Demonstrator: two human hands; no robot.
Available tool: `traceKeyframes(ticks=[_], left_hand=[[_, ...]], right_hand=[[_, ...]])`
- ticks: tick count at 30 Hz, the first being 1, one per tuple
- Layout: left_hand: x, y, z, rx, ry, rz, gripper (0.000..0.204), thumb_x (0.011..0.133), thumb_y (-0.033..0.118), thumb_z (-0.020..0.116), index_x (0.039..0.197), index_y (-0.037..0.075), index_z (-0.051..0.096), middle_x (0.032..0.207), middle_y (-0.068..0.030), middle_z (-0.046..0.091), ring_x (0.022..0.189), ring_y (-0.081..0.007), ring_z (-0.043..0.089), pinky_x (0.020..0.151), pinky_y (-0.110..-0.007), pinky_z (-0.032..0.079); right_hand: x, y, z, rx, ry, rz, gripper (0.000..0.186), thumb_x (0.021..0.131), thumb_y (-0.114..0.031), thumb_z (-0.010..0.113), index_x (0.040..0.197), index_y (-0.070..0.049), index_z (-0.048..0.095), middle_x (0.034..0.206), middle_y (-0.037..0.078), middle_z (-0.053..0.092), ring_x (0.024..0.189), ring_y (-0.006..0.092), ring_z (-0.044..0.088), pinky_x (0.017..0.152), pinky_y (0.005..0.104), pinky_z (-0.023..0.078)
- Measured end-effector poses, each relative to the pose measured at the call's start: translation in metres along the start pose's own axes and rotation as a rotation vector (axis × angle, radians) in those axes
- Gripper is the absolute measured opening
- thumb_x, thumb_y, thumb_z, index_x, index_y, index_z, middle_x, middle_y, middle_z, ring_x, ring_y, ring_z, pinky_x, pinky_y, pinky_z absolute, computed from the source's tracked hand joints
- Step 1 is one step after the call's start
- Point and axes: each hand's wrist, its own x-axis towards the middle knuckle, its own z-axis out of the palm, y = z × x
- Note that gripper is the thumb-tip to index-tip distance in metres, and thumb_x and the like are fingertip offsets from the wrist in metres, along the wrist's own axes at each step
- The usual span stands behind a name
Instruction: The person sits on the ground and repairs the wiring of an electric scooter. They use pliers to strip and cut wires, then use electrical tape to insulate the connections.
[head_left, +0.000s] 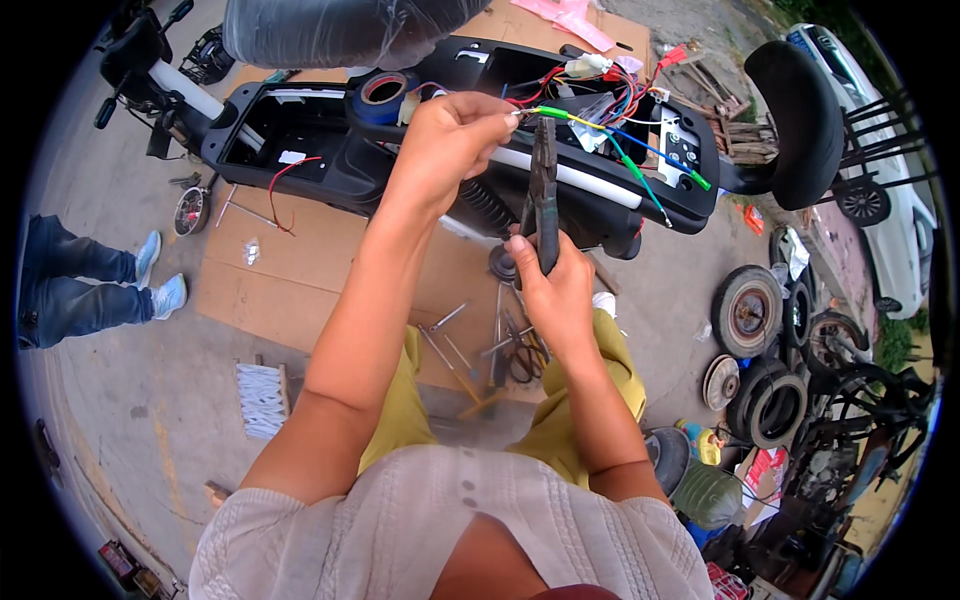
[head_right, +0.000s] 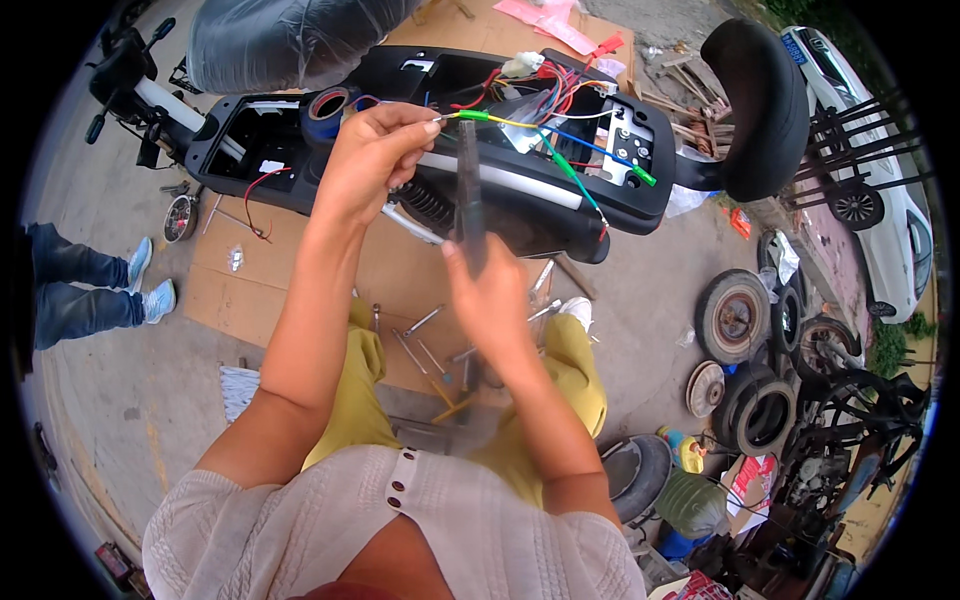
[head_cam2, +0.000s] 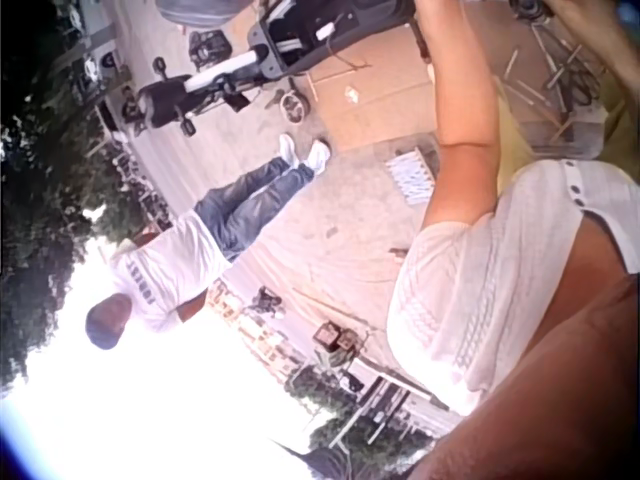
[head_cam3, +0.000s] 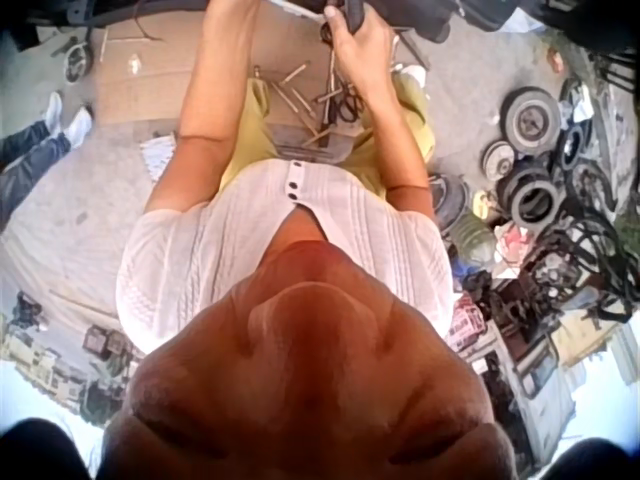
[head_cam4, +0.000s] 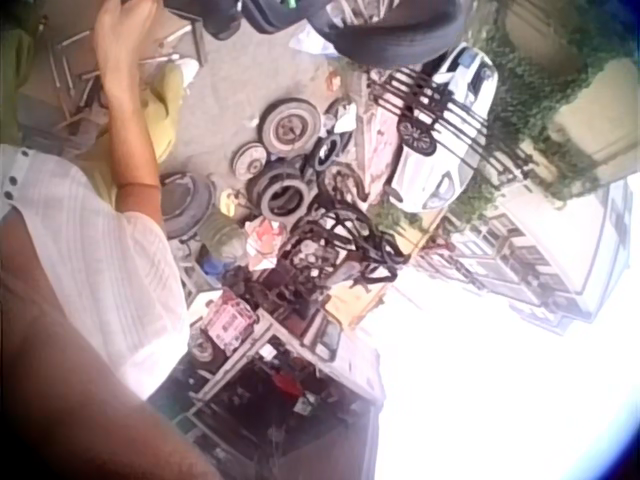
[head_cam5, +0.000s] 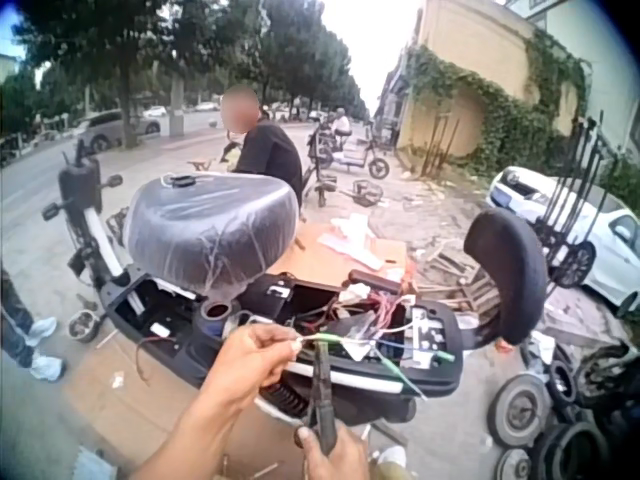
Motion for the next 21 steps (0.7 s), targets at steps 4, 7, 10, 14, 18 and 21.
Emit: traceKeyframes(ticks=[4,7,10,14,18,21], left_hand=[[-0.0047,0.0008,0.0029,0.002,0.016,0.029,0.019,0.085,0.007,0.069,0.100,-0.004,0.065,0.074,-0.0030,0.059,0.055,-0.0039,0.046,0.044,-0.018,0.031],[-0.0055,-0.0015,0.0041,0.020,0.006,0.084,0.019,0.085,0.007,0.069,0.100,-0.003,0.064,0.075,-0.0033,0.061,0.057,-0.0044,0.050,0.045,-0.017,0.033],[-0.0085,0.0004,0.0066,0.065,0.045,0.092,0.018,0.084,0.006,0.069,0.099,-0.003,0.063,0.076,-0.0039,0.062,0.058,-0.0052,0.053,0.046,-0.017,0.035],[-0.0076,0.0005,0.0032,0.087,0.024,0.092,0.017,0.084,0.005,0.069,0.098,-0.002,0.063,0.077,-0.0044,0.064,0.059,-0.0056,0.054,0.047,-0.018,0.036],[-0.0071,0.0016,0.0016,0.101,0.016,0.080,0.016,0.085,0.005,0.068,0.098,-0.002,0.064,0.076,-0.0047,0.064,0.059,-0.0056,0.054,0.046,-0.018,0.036],[-0.0065,0.0022,0.0020,0.091,0.000,0.076,0.015,0.085,0.005,0.068,0.098,-0.003,0.064,0.076,-0.0050,0.064,0.058,-0.0056,0.054,0.046,-0.018,0.036]], right_hand=[[0.0009,0.0019,0.0024,-0.021,0.018,-0.026,0.024,0.090,-0.020,0.066,0.095,0.004,0.063,0.085,0.023,0.065,0.080,0.0385,0.065,0.071,0.0427,0.049],[-0.0003,-0.0018,0.0041,-0.075,0.016,-0.020,0.023,0.090,-0.018,0.065,0.096,0.004,0.062,0.085,0.024,0.065,0.080,0.0402,0.065,0.071,0.0437,0.049],[-0.0012,-0.0038,0.0059,-0.122,0.023,-0.040,0.022,0.090,-0.017,0.065,0.098,0.004,0.061,0.087,0.025,0.064,0.081,0.0424,0.064,0.071,0.0445,0.049],[-0.0005,-0.0035,0.0066,-0.152,0.039,-0.092,0.022,0.091,-0.014,0.064,0.101,0.004,0.060,0.091,0.026,0.063,0.082,0.0448,0.062,0.071,0.0461,0.049],[0.0005,0.0022,0.0092,-0.204,0.088,-0.160,0.021,0.091,-0.012,0.063,0.102,0.005,0.059,0.095,0.026,0.061,0.083,0.0458,0.061,0.072,0.0478,0.049],[0.0010,0.0040,0.0101,-0.239,0.131,-0.201,0.021,0.090,-0.011,0.063,0.103,0.006,0.058,0.097,0.026,0.061,0.084,0.0456,0.061,0.073,0.0480,0.049]])
